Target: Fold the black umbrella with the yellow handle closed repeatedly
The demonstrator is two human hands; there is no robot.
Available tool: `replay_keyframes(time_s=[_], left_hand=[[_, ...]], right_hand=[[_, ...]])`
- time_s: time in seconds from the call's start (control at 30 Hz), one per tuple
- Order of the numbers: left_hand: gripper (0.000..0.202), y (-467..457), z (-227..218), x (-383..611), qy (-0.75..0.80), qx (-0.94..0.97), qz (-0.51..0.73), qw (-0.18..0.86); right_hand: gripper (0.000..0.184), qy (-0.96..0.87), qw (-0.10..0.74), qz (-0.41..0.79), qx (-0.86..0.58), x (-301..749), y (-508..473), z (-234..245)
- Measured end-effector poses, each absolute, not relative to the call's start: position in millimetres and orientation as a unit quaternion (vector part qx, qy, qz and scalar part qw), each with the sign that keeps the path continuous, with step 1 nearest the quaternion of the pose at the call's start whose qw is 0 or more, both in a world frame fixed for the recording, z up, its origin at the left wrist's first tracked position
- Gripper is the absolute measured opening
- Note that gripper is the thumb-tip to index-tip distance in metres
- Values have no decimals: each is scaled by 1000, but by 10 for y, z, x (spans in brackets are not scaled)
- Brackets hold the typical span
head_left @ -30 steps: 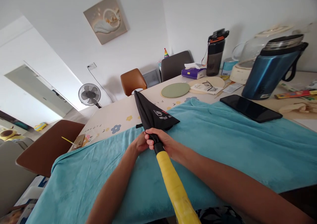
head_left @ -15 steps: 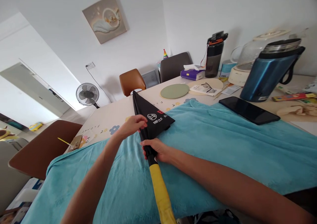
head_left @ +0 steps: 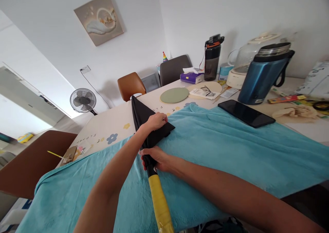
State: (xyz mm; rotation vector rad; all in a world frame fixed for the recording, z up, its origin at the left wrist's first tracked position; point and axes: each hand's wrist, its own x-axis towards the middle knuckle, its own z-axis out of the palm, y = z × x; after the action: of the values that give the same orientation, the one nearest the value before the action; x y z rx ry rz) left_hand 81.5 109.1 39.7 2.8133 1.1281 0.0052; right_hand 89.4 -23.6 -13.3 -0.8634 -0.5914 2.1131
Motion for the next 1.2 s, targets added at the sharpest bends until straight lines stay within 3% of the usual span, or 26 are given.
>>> replay_keyframes(time_s=[0.17, 0.33, 0.5, 0.67, 0.77, 0.87, 1.07, 1.2], left_hand=[[52, 1094, 369, 841, 361, 928, -7, 89], [43, 1074, 330, 1011, 377, 920, -81, 69], [21, 1070, 547, 867, 378, 911, 140, 90], [25, 983, 889, 344, 387, 860, 282, 177], [22, 882, 945, -166, 407, 766, 427, 256], [19, 750, 741, -741, 452, 676, 515, 271], [13, 557, -119, -1361, 567, 535, 502, 373], [15, 556, -356, -1310, 567, 509, 507, 401]], right_hand=[[6, -251, 380, 826, -334, 890, -240, -142], [6, -240, 390, 827, -326, 901, -256, -115], [8, -218, 379, 834, -338, 892, -231, -146], [10, -218, 378, 836, -332, 899, -202, -179], [9, -212, 380, 833, -341, 910, -198, -155], [9, -200, 371, 840, -343, 917, -196, -122], [11, -192, 361, 854, -323, 919, -197, -105], [13, -165, 369, 862, -307, 939, -190, -115]])
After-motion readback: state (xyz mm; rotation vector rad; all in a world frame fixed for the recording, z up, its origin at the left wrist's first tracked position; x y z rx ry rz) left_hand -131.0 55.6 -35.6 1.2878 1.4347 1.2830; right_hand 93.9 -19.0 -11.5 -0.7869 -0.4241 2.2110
